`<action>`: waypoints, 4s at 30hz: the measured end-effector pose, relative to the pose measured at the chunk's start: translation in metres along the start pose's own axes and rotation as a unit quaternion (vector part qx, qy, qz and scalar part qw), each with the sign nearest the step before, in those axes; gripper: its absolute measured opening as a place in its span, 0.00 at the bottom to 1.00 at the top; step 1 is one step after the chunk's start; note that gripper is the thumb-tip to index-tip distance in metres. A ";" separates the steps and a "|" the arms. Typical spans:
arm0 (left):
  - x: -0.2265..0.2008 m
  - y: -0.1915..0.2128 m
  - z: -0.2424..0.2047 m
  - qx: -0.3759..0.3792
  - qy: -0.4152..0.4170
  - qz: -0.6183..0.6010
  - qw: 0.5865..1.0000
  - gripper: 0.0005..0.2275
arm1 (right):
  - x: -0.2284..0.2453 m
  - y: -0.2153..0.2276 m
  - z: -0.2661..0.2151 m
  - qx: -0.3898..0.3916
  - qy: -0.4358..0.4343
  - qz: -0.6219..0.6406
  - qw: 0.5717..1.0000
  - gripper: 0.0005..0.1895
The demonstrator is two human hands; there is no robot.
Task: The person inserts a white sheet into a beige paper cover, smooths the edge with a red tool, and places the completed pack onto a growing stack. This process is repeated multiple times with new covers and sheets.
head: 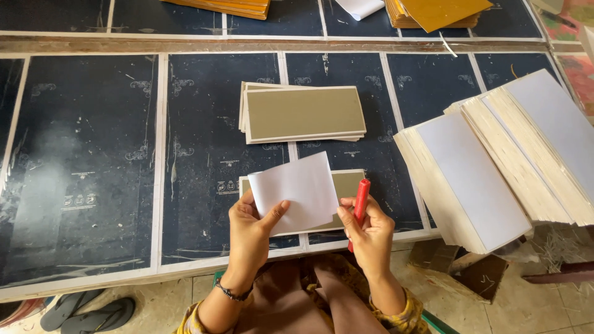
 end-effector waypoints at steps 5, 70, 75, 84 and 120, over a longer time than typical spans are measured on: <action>0.018 0.002 -0.010 0.059 -0.031 0.023 0.998 0.21 | 0.000 -0.004 -0.003 0.030 0.026 -0.070 0.997 0.04; 0.068 0.094 0.035 -0.023 -0.249 0.419 0.873 0.05 | -0.120 0.129 0.020 -0.074 -0.150 0.072 0.983 0.08; 0.056 0.091 0.027 -0.028 -0.176 0.457 0.872 0.04 | -0.083 0.098 0.027 0.018 -0.185 0.059 0.981 0.07; 0.057 0.090 0.025 -0.020 -0.180 0.461 0.869 0.03 | -0.072 0.092 0.024 0.035 -0.138 0.024 0.990 0.07; 0.052 0.000 0.005 0.128 -0.250 0.758 0.589 0.43 | -0.062 0.089 0.037 0.082 -0.128 -0.252 0.956 0.22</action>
Point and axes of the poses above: each hand's wrist, its own z-axis towards the middle knuckle, its own y-axis out of the back of the hand, x = y × z, the point moved 6 cm from there along z, towards the middle knuckle, and after that the axes turned 12 degrees about z, right-handed, at the moved point
